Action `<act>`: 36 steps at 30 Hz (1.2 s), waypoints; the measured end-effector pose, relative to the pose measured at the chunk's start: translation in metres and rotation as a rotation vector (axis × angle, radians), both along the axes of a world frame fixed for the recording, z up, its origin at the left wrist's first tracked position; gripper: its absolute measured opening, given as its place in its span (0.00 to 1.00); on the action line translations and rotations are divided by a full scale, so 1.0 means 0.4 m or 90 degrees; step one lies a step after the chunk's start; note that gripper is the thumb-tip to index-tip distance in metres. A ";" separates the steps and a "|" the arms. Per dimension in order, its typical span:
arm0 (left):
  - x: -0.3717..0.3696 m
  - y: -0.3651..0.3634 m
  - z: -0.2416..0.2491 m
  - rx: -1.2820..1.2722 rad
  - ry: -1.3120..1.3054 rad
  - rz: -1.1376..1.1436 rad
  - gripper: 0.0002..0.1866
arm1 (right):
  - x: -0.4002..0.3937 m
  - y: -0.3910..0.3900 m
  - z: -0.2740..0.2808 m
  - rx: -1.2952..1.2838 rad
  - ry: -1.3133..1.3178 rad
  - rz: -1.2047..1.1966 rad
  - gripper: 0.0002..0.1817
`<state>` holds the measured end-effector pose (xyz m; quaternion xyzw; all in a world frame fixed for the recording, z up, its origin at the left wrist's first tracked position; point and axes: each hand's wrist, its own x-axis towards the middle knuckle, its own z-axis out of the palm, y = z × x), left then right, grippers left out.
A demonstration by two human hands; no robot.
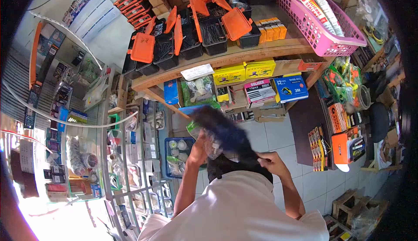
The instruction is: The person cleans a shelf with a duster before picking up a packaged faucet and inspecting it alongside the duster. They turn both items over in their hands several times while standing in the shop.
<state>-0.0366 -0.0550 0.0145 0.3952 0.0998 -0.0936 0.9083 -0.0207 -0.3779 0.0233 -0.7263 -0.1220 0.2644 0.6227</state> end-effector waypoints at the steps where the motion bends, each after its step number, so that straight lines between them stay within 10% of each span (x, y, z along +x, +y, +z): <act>1: -0.022 -0.001 -0.011 0.035 -0.036 -0.005 0.44 | -0.001 0.005 0.012 0.016 0.008 0.074 0.18; 15: -0.024 0.011 -0.025 0.157 0.028 0.063 0.34 | -0.009 0.035 -0.021 0.025 -0.039 0.023 0.16; 18: -0.046 0.039 -0.096 0.208 -0.273 -0.008 0.36 | -0.009 0.043 -0.017 0.026 -0.050 0.033 0.16; 20: -0.012 0.010 -0.039 -0.026 -0.030 0.117 0.38 | -0.014 0.038 -0.011 0.002 -0.030 -0.007 0.16; 25: -0.058 0.054 -0.123 0.244 -0.164 0.018 0.35 | -0.014 0.047 -0.017 0.015 0.011 0.039 0.16; 29: -0.015 -0.012 0.026 0.044 0.117 0.180 0.40 | -0.012 0.053 -0.010 0.020 -0.029 0.033 0.09; 32: -0.059 0.066 -0.185 0.150 -0.129 0.070 0.40 | -0.013 0.050 -0.020 0.029 -0.003 0.064 0.11; 35: -0.016 0.106 -0.197 -0.194 -0.109 -0.042 0.39 | -0.025 0.050 -0.040 0.007 0.038 0.041 0.17; 36: -0.013 0.023 -0.030 0.056 0.029 0.111 0.44 | -0.021 0.051 -0.045 -0.001 0.048 0.050 0.18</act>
